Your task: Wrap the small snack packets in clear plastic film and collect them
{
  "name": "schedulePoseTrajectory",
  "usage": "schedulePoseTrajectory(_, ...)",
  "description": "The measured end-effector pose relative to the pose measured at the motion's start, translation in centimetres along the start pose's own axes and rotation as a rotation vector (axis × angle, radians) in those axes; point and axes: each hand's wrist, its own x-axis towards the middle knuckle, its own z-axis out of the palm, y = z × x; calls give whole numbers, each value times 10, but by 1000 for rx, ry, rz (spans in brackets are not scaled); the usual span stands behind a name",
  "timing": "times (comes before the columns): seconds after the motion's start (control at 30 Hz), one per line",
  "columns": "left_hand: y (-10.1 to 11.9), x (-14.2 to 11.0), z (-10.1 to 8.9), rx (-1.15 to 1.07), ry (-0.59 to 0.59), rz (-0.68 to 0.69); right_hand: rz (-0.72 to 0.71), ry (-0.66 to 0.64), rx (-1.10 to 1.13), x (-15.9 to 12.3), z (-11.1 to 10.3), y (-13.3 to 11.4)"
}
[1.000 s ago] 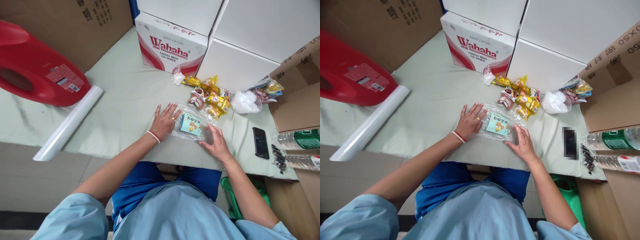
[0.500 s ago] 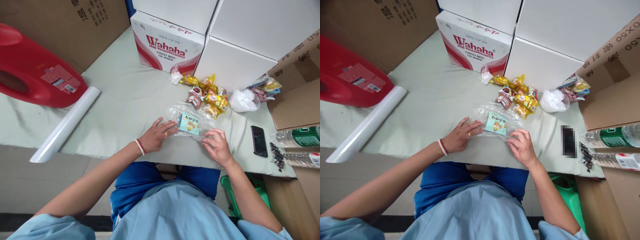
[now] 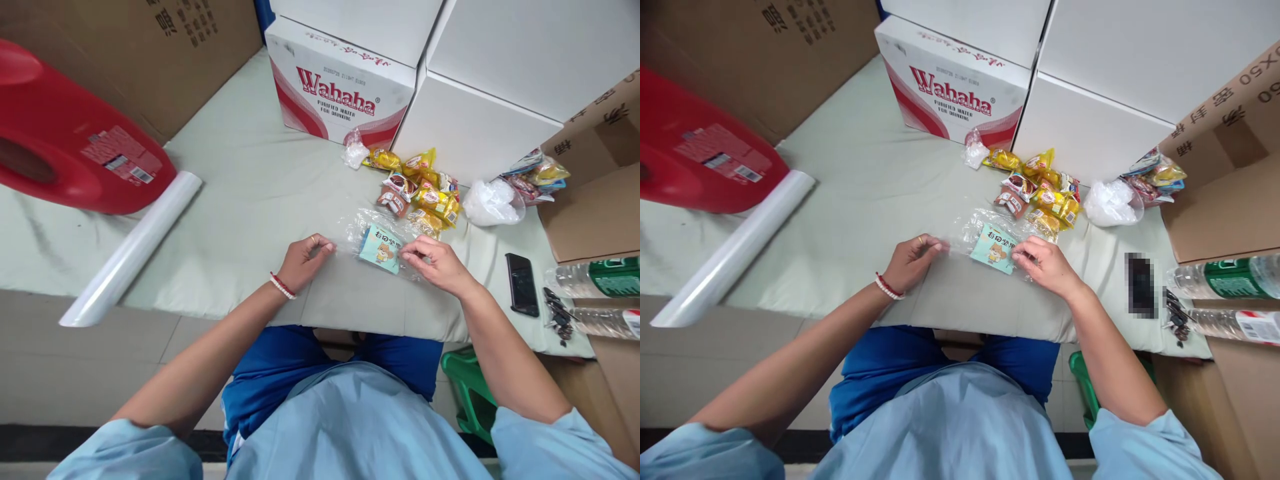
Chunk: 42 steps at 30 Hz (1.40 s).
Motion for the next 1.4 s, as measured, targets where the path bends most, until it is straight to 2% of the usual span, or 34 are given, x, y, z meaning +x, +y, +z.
schedulePoseTrajectory(0.13,0,1,0,-53,27,-57,92,-13,110,14,-3,8)
schedulePoseTrajectory(0.23,-2,0,0,-64,35,-78,150,101,133,30,-10,16)
schedulePoseTrajectory(0.33,-3,-1,0,-72,37,-86,68,112,16,56,-15,16)
schedulePoseTrajectory(0.4,-3,0,0,-73,36,-86,-91,-9,-68,77,-14,10)
schedulePoseTrajectory(0.47,-3,0,1,-68,33,-88,-246,-188,-100,97,-8,1)
schedulePoseTrajectory(0.53,-2,0,1,-54,29,-82,-334,-363,-94,113,2,-7)
schedulePoseTrajectory(0.6,-1,-1,-1,-12,13,-58,-364,-490,-83,121,11,-11)
schedulePoseTrajectory(0.7,1,-3,-4,96,-36,2,-363,-575,-84,122,21,-12)
schedulePoseTrajectory(0.8,2,-3,-7,181,-91,73,-368,-586,-69,115,26,-11)
schedulePoseTrajectory(1.0,1,-2,-7,254,-120,120,-383,-531,1,99,28,-10)
schedulePoseTrajectory(1.33,-3,-3,-6,241,-105,90,-359,-469,4,83,28,1)
schedulePoseTrajectory(1.4,-3,-3,-6,244,-98,84,-363,-419,-1,78,25,2)
